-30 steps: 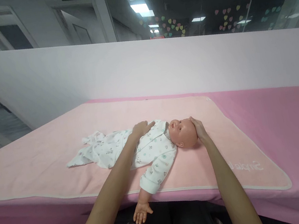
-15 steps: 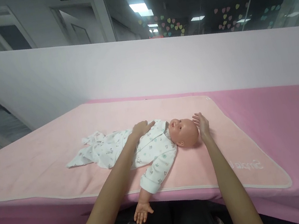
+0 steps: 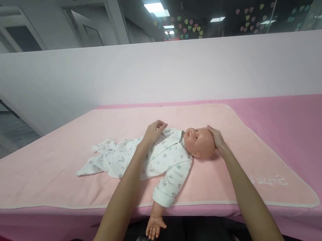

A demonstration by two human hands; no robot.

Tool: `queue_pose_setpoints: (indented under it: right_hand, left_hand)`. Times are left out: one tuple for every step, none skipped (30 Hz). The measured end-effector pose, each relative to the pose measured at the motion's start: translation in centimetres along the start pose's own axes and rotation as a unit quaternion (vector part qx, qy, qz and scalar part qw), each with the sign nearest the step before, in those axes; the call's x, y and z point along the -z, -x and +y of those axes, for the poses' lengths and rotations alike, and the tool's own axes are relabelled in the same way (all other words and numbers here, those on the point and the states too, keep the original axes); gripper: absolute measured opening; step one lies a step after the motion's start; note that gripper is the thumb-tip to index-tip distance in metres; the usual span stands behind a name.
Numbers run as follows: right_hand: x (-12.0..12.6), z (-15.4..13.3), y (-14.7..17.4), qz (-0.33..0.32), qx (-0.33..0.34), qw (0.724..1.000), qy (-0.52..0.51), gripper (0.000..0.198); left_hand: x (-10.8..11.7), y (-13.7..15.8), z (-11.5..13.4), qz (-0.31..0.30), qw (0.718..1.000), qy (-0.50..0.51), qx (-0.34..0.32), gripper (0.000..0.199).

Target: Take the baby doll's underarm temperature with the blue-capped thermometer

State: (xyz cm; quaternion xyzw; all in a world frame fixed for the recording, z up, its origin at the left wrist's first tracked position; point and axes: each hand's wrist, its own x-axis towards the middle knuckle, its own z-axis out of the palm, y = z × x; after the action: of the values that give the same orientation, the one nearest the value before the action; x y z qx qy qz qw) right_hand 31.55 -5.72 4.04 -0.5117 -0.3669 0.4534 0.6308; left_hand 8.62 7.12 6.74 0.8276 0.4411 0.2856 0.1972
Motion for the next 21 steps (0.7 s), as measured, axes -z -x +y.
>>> queue_pose_setpoints:
  right_hand:
    - [0.0,0.0,-0.1,0.001,0.003,1.000,-0.002,0.038]
    - [0.0,0.1,-0.1,0.002,0.004,1.000,-0.005,0.038]
    - [0.0,0.1,-0.2,0.003,0.005,1.000,-0.009,0.037]
    - [0.0,0.2,-0.3,0.003,0.004,1.000,-0.012,0.037]
    - [0.0,0.2,-0.3,0.004,0.003,1.000,-0.016,0.037]
    - [0.1,0.2,-0.3,0.005,0.001,1.000,-0.019,0.036]
    - [0.1,0.2,-0.4,0.008,0.001,1.000,-0.022,0.035]
    - [0.1,0.3,-0.4,0.011,0.001,1.000,-0.026,0.034]
    - [0.1,0.3,-0.5,0.014,0.002,1.000,-0.028,0.034]
    - [0.1,0.3,-0.5,0.015,0.005,0.999,-0.029,0.033]
    - [0.1,0.3,-0.6,0.019,0.008,0.999,-0.029,0.033]
    - [0.2,0.4,-0.7,0.024,0.011,0.999,-0.028,0.032]
    - [0.2,0.4,-0.7,0.031,0.014,0.999,-0.027,0.031]
    - [0.2,0.5,-0.8,0.040,0.018,0.999,-0.023,0.030]
    - [0.3,0.6,-0.9,0.051,0.021,0.998,-0.019,0.029]
    - [0.3,0.6,-0.9,0.061,0.024,0.998,-0.014,0.028]
    - [0.3,0.7,-1.0,0.067,0.025,0.997,-0.010,0.028]
    - [0.4,0.7,-1.1,0.070,0.026,0.997,-0.007,0.028]
    - [0.5,0.7,-1.1,0.069,0.028,0.997,-0.002,0.029]
    - [0.6,0.7,-1.2,0.065,0.035,0.997,0.007,0.030]
    - [0.7,0.5,-1.2,0.066,0.052,0.996,0.022,0.029]
  left_hand:
    - [0.4,0.4,0.6,-0.047,0.999,0.019,-0.008,0.045]
    - [0.7,0.9,1.2,-0.098,0.995,0.022,-0.010,0.046]
    - [1.0,1.4,1.8,-0.141,0.990,0.011,-0.012,0.046]
    - [1.1,2.0,2.4,-0.167,0.986,-0.009,-0.017,0.046]
    - [1.2,2.6,2.9,-0.171,0.984,-0.038,-0.023,0.045]
    - [1.1,3.3,3.5,-0.165,0.983,-0.074,-0.029,0.044]
    - [0.9,3.9,4.0,-0.154,0.981,-0.113,-0.030,0.043]
    - [0.6,4.6,4.4,-0.138,0.978,-0.156,-0.024,0.041]
    - [0.1,5.3,4.8,-0.119,0.973,-0.199,-0.016,0.039]
    - [-0.4,5.9,5.2,-0.096,0.967,-0.238,-0.009,0.037]
    - [-1.0,6.4,5.5,-0.072,0.960,-0.271,-0.005,0.034]
    - [-1.6,6.9,5.8,-0.054,0.954,-0.296,-0.002,0.030]
    - [-2.2,7.2,6.0,-0.044,0.949,-0.313,-0.002,0.027]
    - [-2.6,7.3,6.1,-0.038,0.945,-0.324,-0.001,0.026]
    - [-3.0,7.3,6.1,-0.038,0.943,-0.330,0.000,0.027]
    - [-3.2,7.1,6.0,-0.040,0.943,-0.332,0.000,0.029]
    - [-3.2,6.8,5.8,-0.042,0.943,-0.330,0.001,0.030]
    - [-3.2,6.3,5.4,-0.047,0.944,-0.326,0.001,0.031]
    - [-3.0,5.7,4.9,-0.053,0.946,-0.320,0.001,0.031]
    - [-2.7,5.1,4.4,-0.062,0.949,-0.310,0.000,0.030]
    - [-2.3,4.4,3.8,-0.073,0.952,-0.296,-0.001,0.029]
